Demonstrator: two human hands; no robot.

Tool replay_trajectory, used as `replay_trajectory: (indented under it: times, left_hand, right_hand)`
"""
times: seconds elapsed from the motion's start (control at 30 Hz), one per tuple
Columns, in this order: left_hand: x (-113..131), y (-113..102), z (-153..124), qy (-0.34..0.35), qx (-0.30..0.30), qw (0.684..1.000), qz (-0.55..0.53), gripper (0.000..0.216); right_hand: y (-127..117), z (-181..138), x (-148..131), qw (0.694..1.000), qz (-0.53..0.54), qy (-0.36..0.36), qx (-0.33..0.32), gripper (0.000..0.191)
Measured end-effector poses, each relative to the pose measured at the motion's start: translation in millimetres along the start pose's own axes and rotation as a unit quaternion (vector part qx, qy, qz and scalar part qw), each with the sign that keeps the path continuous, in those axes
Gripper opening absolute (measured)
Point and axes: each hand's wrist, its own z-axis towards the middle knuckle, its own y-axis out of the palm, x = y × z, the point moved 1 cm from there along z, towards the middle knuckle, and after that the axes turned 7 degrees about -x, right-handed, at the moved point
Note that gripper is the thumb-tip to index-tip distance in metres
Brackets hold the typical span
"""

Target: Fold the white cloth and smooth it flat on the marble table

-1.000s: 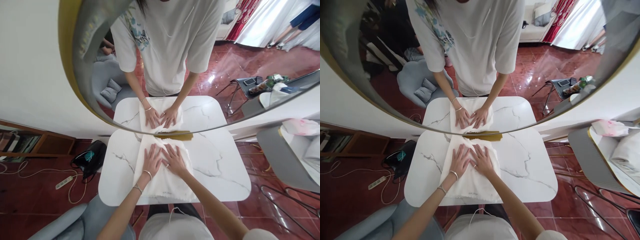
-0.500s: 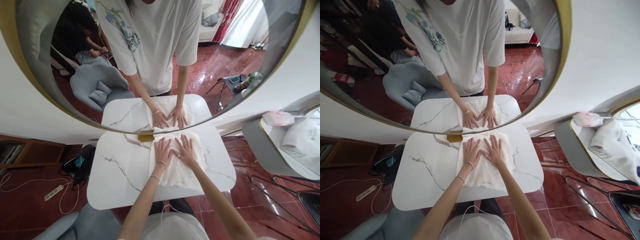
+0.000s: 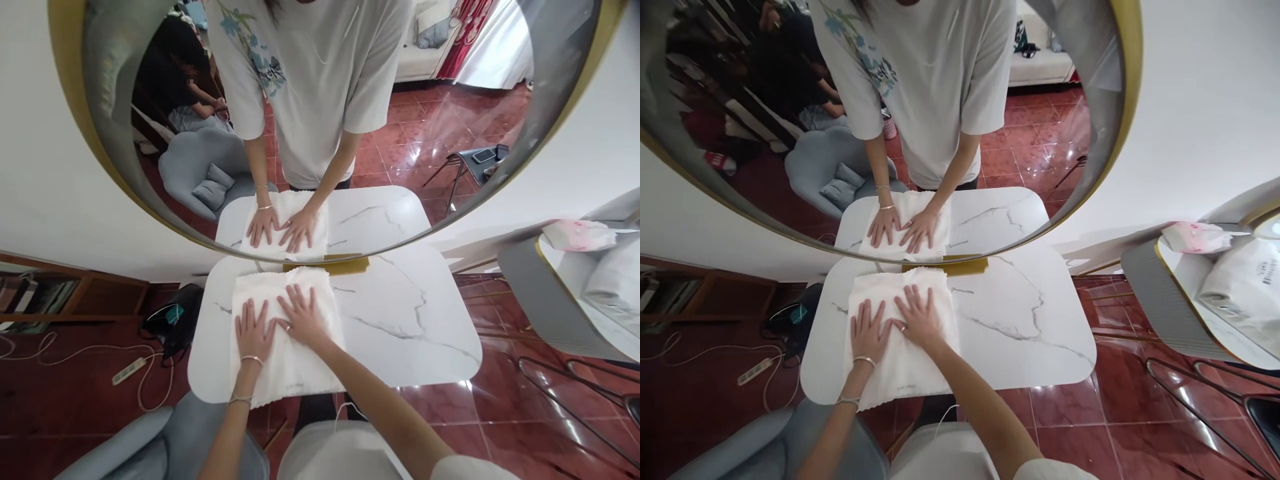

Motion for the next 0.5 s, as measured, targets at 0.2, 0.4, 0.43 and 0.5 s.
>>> replay_trajectory:
  times: [0.2,0.4,0.43,0.5]
  left_hand:
    - [16,-4,-76,0.076,-0.001,0.997,0.007,0.049]
    - [105,19,-99,0.127,-0.036,0.991,0.029,0.070]
    - [122,24,-97,0.147,-0.040,0.988,0.026,0.071]
    - [155,33,-90,0.181,-0.054,0.982,0.012,0.073]
  right_hand:
    - [5,-29,-14,1.000,0.012,0.000,0.008,0.053]
    - [-22,-93,72,0.999,-0.045,-0.012,0.026,0.051]
    - [-26,-109,87,0.997,-0.057,0.012,0.044,0.051]
    - [-34,-144,111,0.990,-0.076,0.078,0.088,0.053]
